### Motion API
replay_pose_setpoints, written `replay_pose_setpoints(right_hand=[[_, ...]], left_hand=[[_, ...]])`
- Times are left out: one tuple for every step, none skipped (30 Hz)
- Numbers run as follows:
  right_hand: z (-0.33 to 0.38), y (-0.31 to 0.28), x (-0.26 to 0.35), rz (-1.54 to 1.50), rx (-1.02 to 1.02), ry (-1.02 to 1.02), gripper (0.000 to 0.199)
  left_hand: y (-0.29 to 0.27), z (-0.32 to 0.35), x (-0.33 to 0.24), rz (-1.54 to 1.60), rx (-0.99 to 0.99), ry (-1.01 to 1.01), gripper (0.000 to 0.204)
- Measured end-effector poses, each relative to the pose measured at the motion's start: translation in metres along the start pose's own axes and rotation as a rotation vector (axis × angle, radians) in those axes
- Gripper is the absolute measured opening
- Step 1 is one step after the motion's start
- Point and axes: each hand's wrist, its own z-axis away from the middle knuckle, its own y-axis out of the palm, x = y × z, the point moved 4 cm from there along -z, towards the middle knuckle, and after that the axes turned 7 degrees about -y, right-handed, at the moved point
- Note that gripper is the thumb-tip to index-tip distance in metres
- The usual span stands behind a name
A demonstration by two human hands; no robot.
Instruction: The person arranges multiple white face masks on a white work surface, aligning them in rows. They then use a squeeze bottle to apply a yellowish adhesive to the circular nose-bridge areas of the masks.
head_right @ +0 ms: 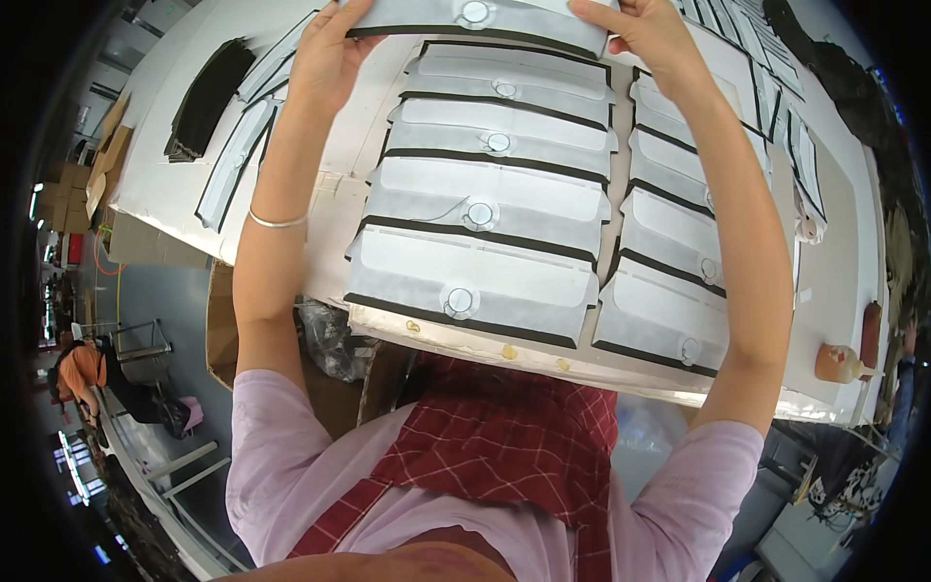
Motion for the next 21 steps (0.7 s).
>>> replay_pose_setpoints(right_hand=[[-0.004, -0.006, -0.006, 0.003, -0.005, -0.001, 0.017], [-0.007, -0.008, -0.011, 0.005, -0.008, -0.004, 0.017], [-0.009, -0.006, -0.013, -0.056, -0.018, 0.007, 0.016], [-0.012, -0.006, -0.02, -0.025, -0.004, 0.041, 0.016], [-0.014, -0.009, -0.028, 0.012, 0.007, 0.076, 0.016], [-0.017, -0.012, -0.037, 0.049, 0.019, 0.112, 0.016], [-0.021, -0.013, -0.046, 0.038, 0.022, 0.107, 0.02], [-0.025, -0.016, -0.056, 0.043, 0.018, 0.111, 0.021], [-0.028, -0.019, -0.064, 0.048, 0.013, 0.115, 0.022], [-0.031, -0.023, -0.072, 0.054, 0.007, 0.118, 0.024], [-0.031, -0.019, -0.068, 0.066, 0.015, 0.113, 0.024], [-0.031, -0.014, -0.063, 0.078, 0.023, 0.107, 0.025], [-0.032, -0.009, -0.059, 0.09, 0.029, 0.101, 0.026], [-0.032, -0.009, -0.06, 0.099, 0.028, 0.107, 0.026], [-0.033, -0.009, -0.063, 0.108, 0.028, 0.112, 0.026], [-0.034, -0.01, -0.066, 0.117, 0.027, 0.117, 0.026], [-0.036, -0.01, -0.069, 0.145, 0.032, 0.11, 0.026], [-0.037, -0.009, -0.073, 0.172, 0.037, 0.103, 0.026], [-0.038, -0.01, -0.077, 0.2, 0.042, 0.097, 0.026], [-0.039, -0.01, -0.081, 0.197, 0.044, 0.091, 0.027], [-0.039, -0.011, -0.085, 0.193, 0.045, 0.085, 0.027]], left_hand=[[-0.009, -0.014, 0.004, -0.088, -0.005, -0.003, 0.018], [-0.021, -0.029, 0.014, -0.232, -0.045, 0.0, 0.019], [-0.036, -0.044, 0.026, -0.378, -0.088, 0.007, 0.019], [-0.046, -0.054, 0.034, -0.524, -0.131, 0.011, 0.02], [-0.041, -0.056, 0.039, -0.522, -0.097, 0.026, 0.02], [-0.038, -0.06, 0.043, -0.552, -0.097, -0.001, 0.019], [-0.036, -0.065, 0.046, -0.581, -0.096, -0.029, 0.019], [-0.036, -0.068, 0.048, -0.61, -0.097, -0.054, 0.018], [-0.039, -0.074, 0.053, -0.615, -0.092, -0.037, 0.018], [-0.042, -0.081, 0.06, -0.619, -0.086, -0.019, 0.018], [-0.047, -0.086, 0.066, -0.628, -0.085, -0.003, 0.019], [-0.053, -0.09, 0.072, -0.672, -0.11, 0.003, 0.019], [-0.06, -0.094, 0.078, -0.716, -0.135, 0.009, 0.02], [-0.057, -0.095, 0.083, -0.754, -0.145, 0.011, 0.02], [-0.056, -0.095, 0.087, -0.758, -0.135, -0.012, 0.02], [-0.057, -0.093, 0.089, -0.762, -0.125, -0.033, 0.021], [-0.057, -0.092, 0.09, -0.766, -0.115, -0.051, 0.021], [-0.056, -0.092, 0.092, -0.755, -0.117, -0.023, 0.021], [-0.055, -0.092, 0.094, -0.743, -0.119, 0.004, 0.022], [-0.053, -0.09, 0.094, -0.731, -0.123, 0.031, 0.022], [-0.051, -0.09, 0.095, -0.747, -0.131, 0.032, 0.022]])
